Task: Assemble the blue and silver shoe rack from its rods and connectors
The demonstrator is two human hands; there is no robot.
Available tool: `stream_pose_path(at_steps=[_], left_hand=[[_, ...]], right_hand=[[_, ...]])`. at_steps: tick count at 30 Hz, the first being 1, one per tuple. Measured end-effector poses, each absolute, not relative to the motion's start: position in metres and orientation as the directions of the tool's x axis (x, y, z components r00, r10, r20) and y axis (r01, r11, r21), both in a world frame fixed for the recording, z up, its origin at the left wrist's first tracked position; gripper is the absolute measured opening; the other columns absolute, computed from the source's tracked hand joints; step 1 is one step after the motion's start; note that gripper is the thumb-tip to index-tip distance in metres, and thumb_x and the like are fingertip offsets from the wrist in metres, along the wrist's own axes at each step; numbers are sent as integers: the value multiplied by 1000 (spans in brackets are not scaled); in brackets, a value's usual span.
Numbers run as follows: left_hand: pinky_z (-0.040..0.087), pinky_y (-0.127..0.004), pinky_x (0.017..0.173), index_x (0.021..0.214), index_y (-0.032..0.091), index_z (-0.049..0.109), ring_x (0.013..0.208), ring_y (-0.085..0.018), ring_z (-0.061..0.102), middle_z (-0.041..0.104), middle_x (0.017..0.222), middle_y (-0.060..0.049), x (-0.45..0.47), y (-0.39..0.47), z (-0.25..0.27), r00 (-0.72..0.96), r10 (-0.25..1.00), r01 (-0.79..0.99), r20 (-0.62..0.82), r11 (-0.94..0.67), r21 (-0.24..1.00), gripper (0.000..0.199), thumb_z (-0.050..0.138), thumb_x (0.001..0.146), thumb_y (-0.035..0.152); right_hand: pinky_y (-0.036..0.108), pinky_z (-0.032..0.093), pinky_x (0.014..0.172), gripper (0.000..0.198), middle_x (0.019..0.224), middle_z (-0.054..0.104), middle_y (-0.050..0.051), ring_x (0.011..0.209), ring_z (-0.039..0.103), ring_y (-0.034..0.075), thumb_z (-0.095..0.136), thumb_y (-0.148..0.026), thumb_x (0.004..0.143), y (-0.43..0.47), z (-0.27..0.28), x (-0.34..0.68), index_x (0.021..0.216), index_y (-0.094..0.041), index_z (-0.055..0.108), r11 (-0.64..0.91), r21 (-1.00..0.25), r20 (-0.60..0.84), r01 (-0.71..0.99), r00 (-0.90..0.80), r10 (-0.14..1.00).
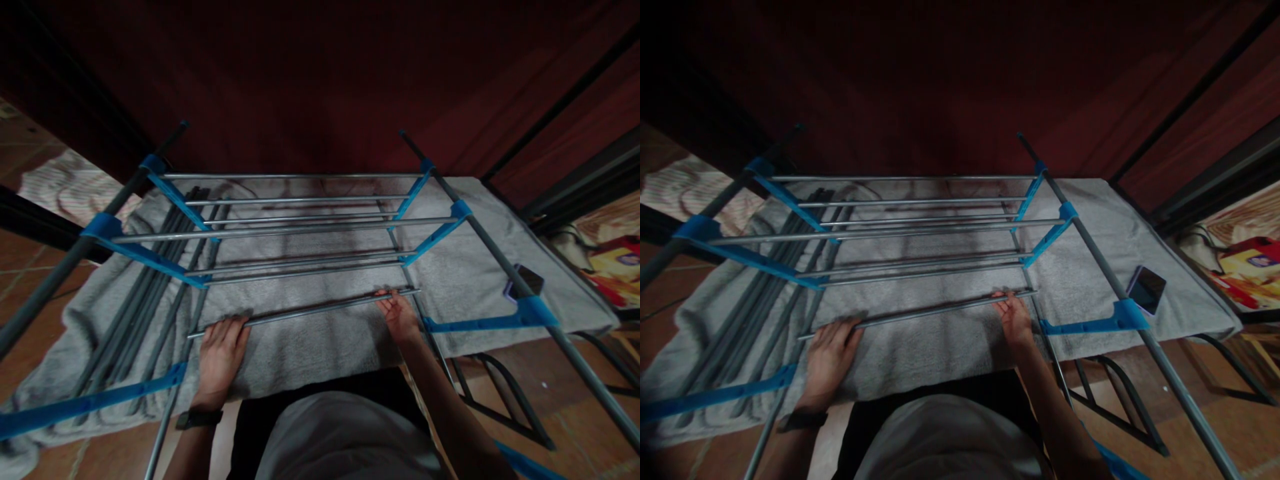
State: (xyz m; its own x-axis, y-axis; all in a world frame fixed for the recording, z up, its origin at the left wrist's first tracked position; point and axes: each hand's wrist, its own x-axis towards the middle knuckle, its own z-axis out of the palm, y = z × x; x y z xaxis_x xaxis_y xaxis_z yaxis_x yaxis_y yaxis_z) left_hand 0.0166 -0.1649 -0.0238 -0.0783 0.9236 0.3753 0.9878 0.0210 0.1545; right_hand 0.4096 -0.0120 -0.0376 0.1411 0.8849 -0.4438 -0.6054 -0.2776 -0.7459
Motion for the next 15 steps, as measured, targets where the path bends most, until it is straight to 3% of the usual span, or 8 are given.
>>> stream_pose_path(at_steps=[9, 15], left_hand=[[42, -39, 90, 108, 21, 67, 93, -27, 63, 71, 95, -9, 14, -165, -27, -68, 930, 990, 361, 17, 143, 31, 44, 99, 39], [39, -43, 100, 113, 22, 69, 99, -27, 63, 72, 101, -10, 15, -164, -26, -87, 931, 988, 354, 36, 150, 32, 45, 99, 38]], right_hand=[[38, 59, 82, 20, 80, 76, 1, 83, 73, 20, 78, -32, 72, -13, -37, 409, 80, -23, 62, -283, -753, -443, -593, 139, 886], [43, 56, 92, 23, 83, 75, 3, 90, 73, 22, 80, -31, 70, -15, -36, 410, 84, -21, 64, -271, -750, -429, -604, 132, 894]])
